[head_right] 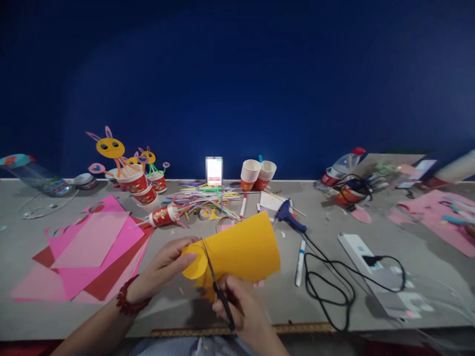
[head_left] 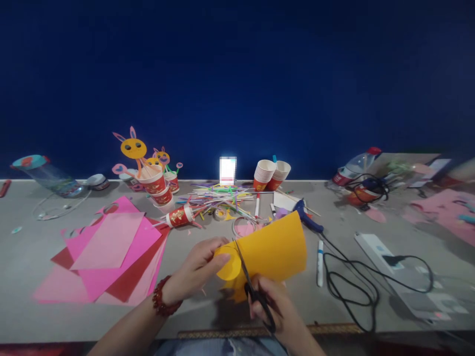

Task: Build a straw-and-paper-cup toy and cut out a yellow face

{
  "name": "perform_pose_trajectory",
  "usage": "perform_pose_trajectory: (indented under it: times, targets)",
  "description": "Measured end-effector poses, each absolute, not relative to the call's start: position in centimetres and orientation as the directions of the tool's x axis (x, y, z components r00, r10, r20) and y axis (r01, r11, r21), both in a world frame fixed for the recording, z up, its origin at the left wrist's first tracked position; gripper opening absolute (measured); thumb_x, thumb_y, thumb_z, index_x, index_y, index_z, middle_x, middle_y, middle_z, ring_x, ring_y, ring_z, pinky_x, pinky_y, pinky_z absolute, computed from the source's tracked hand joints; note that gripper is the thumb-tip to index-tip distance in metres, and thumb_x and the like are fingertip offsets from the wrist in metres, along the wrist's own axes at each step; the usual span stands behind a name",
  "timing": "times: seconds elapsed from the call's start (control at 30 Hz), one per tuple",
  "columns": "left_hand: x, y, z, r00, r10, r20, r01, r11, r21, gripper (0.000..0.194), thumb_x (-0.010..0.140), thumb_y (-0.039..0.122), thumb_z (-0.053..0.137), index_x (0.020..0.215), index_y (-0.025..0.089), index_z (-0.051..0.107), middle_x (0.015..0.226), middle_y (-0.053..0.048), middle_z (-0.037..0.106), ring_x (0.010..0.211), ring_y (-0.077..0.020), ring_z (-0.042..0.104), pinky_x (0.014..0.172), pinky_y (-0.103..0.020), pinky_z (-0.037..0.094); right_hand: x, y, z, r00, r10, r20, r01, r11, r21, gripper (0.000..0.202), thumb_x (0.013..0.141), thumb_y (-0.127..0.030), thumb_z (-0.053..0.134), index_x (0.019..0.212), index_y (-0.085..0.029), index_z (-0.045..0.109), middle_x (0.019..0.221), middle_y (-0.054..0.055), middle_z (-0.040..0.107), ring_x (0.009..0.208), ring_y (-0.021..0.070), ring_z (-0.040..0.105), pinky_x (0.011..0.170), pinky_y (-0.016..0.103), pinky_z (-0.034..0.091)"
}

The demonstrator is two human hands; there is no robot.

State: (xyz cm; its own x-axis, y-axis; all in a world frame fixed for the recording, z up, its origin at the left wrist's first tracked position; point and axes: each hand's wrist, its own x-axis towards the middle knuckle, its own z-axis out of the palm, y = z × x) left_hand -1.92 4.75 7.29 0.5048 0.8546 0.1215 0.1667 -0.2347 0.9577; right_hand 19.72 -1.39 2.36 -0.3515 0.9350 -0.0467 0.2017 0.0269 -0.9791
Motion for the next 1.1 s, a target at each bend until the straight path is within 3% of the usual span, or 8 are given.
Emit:
perform_pose_trajectory:
  times: [0.2, 0.57, 0.8, 1.1]
  targets:
    - [-2.2, 4.8, 7.3, 0.531, 0.839, 0.121, 0.16, -0.239, 0.958, 0.029, 0.099, 0.037, 0.045, 0.094, 0.015, 0.063, 0.094, -0.007, 0.065, 0.084, -0.0181, 0.057, 0.075, -0.028, 0.043, 19.8, -1.5, 2.3, -0.364, 0.929, -0.065, 0.203, 0.012, -0.979, 0.067, 0.075, -0.088, 0.045, 0.064, -0.022, 0.048, 0.062, -0.001, 0.051, 0.058, 0.0145, 0.045, 0.051, 0.023, 0.037]
    - [-2.6, 5.1, 7.9, 0.589, 0.802, 0.103, 0.137, -0.224, 0.965, 0.03, 0.1, 0.037, 0.044, 0.091, 0.014, 0.061, 0.087, -0.004, 0.06, 0.077, -0.0152, 0.054, 0.07, -0.026, 0.042, 20.1, -1.5, 1.8, -0.352, 0.936, -0.032, 0.279, 0.072, -0.958, 0.063, 0.079, -0.084, 0.046, 0.067, -0.023, 0.041, 0.06, -0.003, 0.049, 0.057, 0.0136, 0.041, 0.052, 0.024, 0.032]
    - [-2.5, 5.1, 8.2, 0.644, 0.761, 0.078, 0.211, -0.275, 0.938, 0.031, 0.1, 0.04, 0.043, 0.093, 0.016, 0.061, 0.091, -0.004, 0.062, 0.08, -0.0161, 0.055, 0.073, -0.026, 0.042, 20.5, -1.5, 2.2, -0.39, 0.921, -0.006, 0.268, 0.107, -0.957, 0.06, 0.082, -0.081, 0.049, 0.073, -0.021, 0.05, 0.066, 0.0, 0.055, 0.06, 0.0146, 0.046, 0.056, 0.025, 0.034]
    - [-2.4, 5.2, 8.6, 0.669, 0.74, 0.075, 0.217, -0.291, 0.932, 0.027, 0.1, 0.036, 0.043, 0.092, 0.017, 0.058, 0.091, -0.003, 0.061, 0.08, -0.0154, 0.054, 0.074, -0.025, 0.041, 20.7, -1.3, 2.4, -0.392, 0.92, 0.032, 0.267, 0.146, -0.953, 0.059, 0.081, -0.08, 0.051, 0.072, -0.022, 0.046, 0.064, -0.003, 0.051, 0.058, 0.0134, 0.043, 0.054, 0.024, 0.031]
